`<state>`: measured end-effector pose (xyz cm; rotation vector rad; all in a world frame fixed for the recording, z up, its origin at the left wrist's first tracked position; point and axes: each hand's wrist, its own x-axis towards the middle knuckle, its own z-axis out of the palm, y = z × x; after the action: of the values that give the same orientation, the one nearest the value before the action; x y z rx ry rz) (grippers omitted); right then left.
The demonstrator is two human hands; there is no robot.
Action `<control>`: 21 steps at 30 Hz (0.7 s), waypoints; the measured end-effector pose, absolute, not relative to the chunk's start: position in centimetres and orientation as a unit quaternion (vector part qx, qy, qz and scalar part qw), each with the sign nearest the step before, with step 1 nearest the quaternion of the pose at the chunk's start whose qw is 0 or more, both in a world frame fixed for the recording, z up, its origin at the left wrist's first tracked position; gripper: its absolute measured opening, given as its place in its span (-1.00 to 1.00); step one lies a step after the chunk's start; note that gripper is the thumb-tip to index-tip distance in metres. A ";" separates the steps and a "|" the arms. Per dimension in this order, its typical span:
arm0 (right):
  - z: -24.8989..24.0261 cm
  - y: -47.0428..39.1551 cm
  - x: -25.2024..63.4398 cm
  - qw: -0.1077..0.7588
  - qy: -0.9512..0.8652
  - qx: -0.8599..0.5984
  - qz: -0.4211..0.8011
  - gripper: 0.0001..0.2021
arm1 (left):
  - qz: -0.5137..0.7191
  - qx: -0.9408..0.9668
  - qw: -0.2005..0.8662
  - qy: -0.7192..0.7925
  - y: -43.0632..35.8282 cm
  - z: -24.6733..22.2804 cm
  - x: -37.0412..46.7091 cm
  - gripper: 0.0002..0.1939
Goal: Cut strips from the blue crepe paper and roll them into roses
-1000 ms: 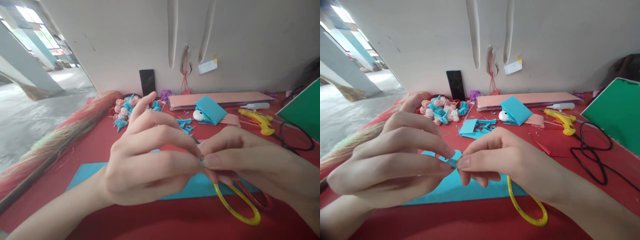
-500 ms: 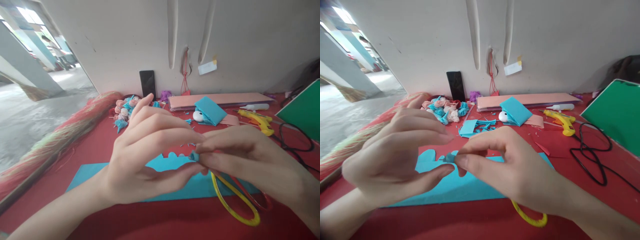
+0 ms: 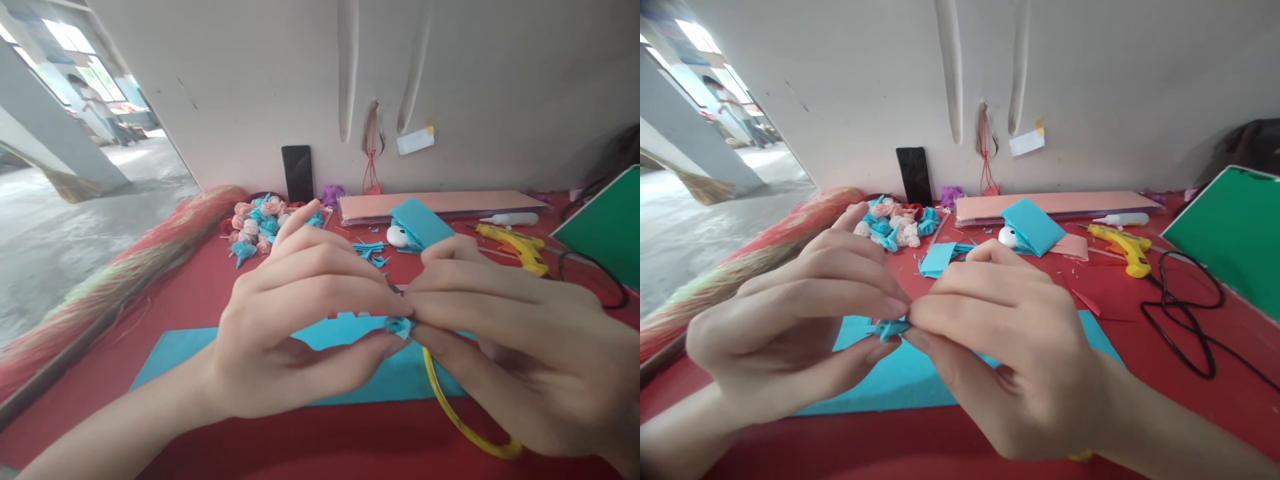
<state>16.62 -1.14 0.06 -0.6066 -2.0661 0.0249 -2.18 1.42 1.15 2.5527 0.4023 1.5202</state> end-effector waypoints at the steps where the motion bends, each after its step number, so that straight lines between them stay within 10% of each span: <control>1: 0.0 -1.2 16.6 0.478 -0.842 -0.251 0.011 -0.84 | 0.504 0.850 0.068 0.136 1.4 1.2 -2.2 -0.79; 21: 0.0 -1.0 16.6 0.458 -0.844 -0.237 -0.148 -0.86 | 0.502 0.834 0.138 0.186 0.5 0.3 -2.1 -0.92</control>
<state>16.56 -0.98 0.03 -0.5830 -2.0792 -0.3655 -2.07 0.48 0.29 2.4113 0.5368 1.4517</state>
